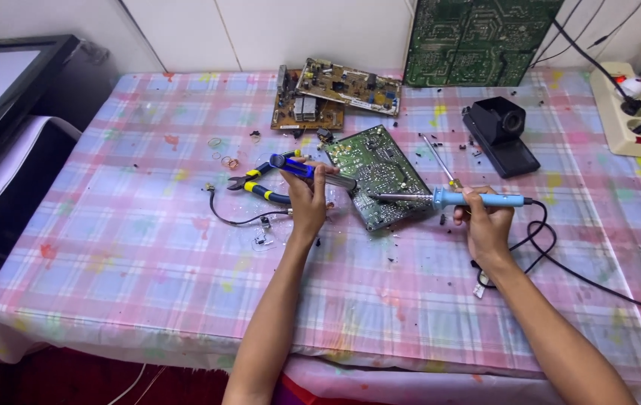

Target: The person uses a soldering iron and a desoldering pump to remove solder from a green circuit board. They repeatedly heat solder joints and use the pump to extract molten solder, working across multiple points on the board.

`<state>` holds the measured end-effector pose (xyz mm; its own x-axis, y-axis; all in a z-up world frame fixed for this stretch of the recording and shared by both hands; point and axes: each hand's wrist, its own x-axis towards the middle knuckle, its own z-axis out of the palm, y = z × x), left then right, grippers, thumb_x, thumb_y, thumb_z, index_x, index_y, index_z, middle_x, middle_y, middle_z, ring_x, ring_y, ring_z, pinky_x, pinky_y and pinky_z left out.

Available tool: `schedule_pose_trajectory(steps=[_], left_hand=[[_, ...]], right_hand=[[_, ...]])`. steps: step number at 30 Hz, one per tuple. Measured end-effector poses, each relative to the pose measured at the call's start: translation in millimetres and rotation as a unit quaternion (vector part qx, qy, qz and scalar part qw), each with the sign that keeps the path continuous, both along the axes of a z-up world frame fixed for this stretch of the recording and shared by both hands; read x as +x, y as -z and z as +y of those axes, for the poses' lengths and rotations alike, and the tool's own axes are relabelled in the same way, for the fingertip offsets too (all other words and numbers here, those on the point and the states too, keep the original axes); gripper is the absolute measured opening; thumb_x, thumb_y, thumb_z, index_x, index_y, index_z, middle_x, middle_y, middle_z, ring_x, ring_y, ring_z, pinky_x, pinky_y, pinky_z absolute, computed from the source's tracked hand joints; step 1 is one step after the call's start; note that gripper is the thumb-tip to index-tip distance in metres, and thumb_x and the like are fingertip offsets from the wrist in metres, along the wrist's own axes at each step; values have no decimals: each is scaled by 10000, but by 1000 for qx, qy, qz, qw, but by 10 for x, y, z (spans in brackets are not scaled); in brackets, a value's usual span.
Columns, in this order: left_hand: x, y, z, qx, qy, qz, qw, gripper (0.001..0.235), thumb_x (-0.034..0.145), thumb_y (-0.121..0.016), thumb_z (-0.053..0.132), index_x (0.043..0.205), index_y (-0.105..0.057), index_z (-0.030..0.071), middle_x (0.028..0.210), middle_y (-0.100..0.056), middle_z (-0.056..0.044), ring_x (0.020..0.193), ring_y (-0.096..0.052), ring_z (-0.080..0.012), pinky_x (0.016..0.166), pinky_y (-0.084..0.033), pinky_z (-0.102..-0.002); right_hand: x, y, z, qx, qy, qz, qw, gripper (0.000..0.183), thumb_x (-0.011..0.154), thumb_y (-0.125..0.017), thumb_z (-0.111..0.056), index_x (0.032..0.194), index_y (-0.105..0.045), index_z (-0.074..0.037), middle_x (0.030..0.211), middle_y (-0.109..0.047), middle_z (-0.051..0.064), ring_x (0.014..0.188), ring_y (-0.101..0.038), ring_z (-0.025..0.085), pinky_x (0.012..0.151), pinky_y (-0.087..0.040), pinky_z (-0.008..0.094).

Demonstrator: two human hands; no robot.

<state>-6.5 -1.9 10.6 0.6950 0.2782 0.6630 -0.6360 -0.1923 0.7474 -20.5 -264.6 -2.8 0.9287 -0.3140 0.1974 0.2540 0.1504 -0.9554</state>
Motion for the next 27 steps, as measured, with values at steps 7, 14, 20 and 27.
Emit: schedule_pose_trajectory(steps=[7,14,20,27], left_hand=[[20,26,29,-11,-1,11,1000,241,947,-447,119,1084,-263,46,835,-640,-123,771,-674,-251,731,-509,-345],[-18,-4,18,-17,-11,36,999,249,953,-439,135,1095,-261,35,830,-650,-138,766,-673,-258,698,-525,-348],[-29,27,43,3,-36,25,999,247,939,-462,134,1093,-289,46,830,-657,-128,766,-668,-241,722,-507,-350],[5,-40,43,98,-57,-16,993,154,917,-471,72,1018,-359,42,909,-641,-91,889,-635,-250,891,-407,-366]], right_hand=[[29,84,-38,6,-4,9,1000,157,868,-611,-107,763,-533,-21,716,-553,116,456,-519,138,401,-455,232],[-10,39,-28,13,-12,15,1000,141,871,-613,-103,799,-552,1,686,-540,101,464,-526,133,419,-473,231],[-1,5,-27,11,-27,-10,1000,122,868,-628,-80,868,-583,33,613,-542,115,481,-566,166,483,-529,260],[-83,-244,0,-73,-37,-46,996,171,803,-679,-56,896,-617,73,594,-590,151,495,-596,164,515,-539,278]])
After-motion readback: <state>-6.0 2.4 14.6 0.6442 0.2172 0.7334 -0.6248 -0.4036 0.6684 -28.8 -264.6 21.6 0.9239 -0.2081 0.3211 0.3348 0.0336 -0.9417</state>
